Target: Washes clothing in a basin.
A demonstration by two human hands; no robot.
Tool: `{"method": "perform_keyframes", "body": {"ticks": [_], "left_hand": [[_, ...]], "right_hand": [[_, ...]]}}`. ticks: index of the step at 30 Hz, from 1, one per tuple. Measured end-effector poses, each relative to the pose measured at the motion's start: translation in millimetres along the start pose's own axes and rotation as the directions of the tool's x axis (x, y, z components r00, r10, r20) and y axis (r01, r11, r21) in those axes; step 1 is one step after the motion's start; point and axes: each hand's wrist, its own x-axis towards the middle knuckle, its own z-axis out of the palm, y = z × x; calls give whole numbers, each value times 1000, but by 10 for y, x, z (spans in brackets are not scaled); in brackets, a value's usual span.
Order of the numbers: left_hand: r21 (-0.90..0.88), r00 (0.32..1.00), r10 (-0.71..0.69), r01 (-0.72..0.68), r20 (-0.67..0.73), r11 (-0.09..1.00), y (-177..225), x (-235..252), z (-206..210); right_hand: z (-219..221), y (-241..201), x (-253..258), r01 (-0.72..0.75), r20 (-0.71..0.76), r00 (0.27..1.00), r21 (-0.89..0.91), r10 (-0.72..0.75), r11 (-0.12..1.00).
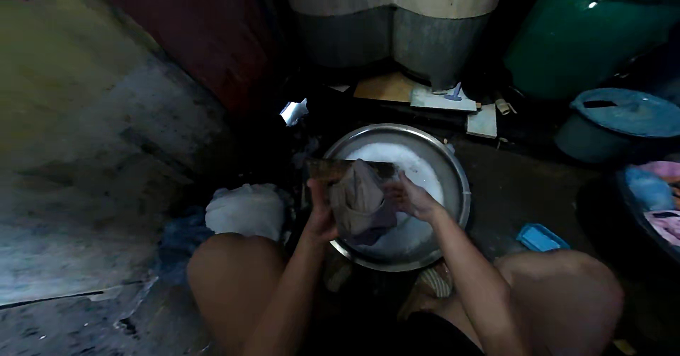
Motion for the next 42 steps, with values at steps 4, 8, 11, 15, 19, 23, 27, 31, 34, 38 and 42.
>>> {"method": "perform_keyframes", "body": {"ticks": [4, 8, 11, 15, 19, 23, 27, 31, 34, 38, 42], "left_hand": [[-77, 967, 205, -196, 149, 978, 138, -1, 237], [108, 940, 341, -337, -21, 935, 423, 1, 944], [80, 950, 273, -287, 153, 954, 415, -22, 531], [188, 976, 174, -196, 129, 962, 446, -100, 217], [401, 981, 117, -46, -156, 915, 486, -270, 87], [514, 918, 89, 134, -386, 847, 369, -357, 64], [477, 932, 75, 111, -354, 872, 320, -317, 70], [448, 931, 83, 92, -356, 889, 313, -305, 96], [461, 929, 90, 92, -358, 883, 284, -285, 46], [491, 886, 90, 165, -454, 855, 330, -363, -9], [195, 799, 3, 143, -602, 970, 359, -264, -250]], "right_hand": [[51, -138, -151, -96, 73, 991, -168, 110, 981], [286, -76, -249, 68, 100, 992, 79, -76, 995], [268, -171, -327, 230, 65, 961, 349, -268, 908], [96, -324, -424, 305, -48, 952, 198, -302, 931], [-173, -479, -485, 342, -322, 894, 44, -311, 939], [-237, -481, -498, 406, -531, 772, -12, -349, 914], [-221, -385, -403, 472, -586, 707, -28, -397, 881], [-218, -203, -392, 397, -279, 884, 23, -375, 918], [-144, -34, -297, 177, -100, 976, -163, -195, 971], [-208, -233, -442, 421, -208, 873, -133, -440, 897], [-291, -467, -701, 624, -363, 705, -90, -609, 776]]}}
